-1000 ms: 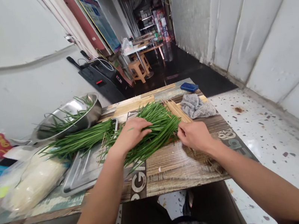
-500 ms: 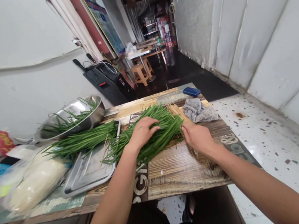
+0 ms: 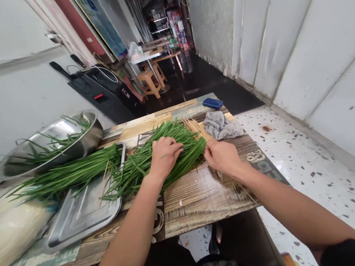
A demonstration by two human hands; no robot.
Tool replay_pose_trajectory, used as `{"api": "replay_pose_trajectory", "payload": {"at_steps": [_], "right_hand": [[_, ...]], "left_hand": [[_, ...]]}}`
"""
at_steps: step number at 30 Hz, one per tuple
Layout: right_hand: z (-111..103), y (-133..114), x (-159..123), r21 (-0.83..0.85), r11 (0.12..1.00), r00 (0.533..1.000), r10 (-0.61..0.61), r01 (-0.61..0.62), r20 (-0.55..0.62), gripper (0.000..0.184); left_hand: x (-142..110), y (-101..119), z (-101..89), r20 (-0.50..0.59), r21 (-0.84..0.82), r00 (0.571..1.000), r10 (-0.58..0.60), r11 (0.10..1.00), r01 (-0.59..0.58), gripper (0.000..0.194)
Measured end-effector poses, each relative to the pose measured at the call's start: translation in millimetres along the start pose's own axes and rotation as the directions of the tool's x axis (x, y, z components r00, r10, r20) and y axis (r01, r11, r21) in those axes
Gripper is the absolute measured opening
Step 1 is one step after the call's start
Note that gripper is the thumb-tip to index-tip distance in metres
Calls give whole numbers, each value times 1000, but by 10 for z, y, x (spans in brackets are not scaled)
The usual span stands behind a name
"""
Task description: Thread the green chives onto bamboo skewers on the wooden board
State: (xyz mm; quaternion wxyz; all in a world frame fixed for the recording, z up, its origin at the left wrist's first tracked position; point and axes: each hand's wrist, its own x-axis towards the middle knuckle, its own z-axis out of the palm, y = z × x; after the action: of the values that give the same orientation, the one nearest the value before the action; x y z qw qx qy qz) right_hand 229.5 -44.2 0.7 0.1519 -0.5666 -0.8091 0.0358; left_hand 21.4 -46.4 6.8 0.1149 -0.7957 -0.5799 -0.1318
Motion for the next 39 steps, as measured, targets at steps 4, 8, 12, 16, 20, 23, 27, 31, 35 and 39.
{"api": "replay_pose_trajectory", "payload": {"at_steps": [4,8,12,16,20,23,27,31,35,39], "right_hand": [[18,4,0,24,999,999,-25,26,-40,19],[54,13,-1,67,994,991,-75,83,-113,19],[96,22,4,114,981,976,-133,154,-175,20],[116,32,5,112,977,967,-158,183,-200,22],[145,60,0,113,972,958,-177,206,-223,22],[193,89,31,127,969,951,-176,213,-253,22],[208,93,55,139,965,949,-183,223,-256,24],[168,68,32,120,966,954,-198,228,-225,30],[144,56,14,128,964,959,-205,232,-196,32],[139,56,1,147,956,955,-223,253,-195,32]], "left_hand": [[73,76,0,37,33,999,11,999,-12,19],[111,104,10,-8,-101,998,-70,993,68,22],[145,70,30,-80,-296,974,-210,938,178,20],[177,32,41,-57,-382,977,-207,908,170,23],[185,55,21,-45,-336,966,-253,915,224,22],[219,75,12,-29,-317,964,-263,917,240,22],[258,95,-6,-36,-379,964,-262,896,229,23],[246,89,45,-27,-569,949,-313,786,243,22],[247,61,178,25,-733,918,-395,618,285,21],[264,56,244,39,-824,880,-474,483,296,24]]}}
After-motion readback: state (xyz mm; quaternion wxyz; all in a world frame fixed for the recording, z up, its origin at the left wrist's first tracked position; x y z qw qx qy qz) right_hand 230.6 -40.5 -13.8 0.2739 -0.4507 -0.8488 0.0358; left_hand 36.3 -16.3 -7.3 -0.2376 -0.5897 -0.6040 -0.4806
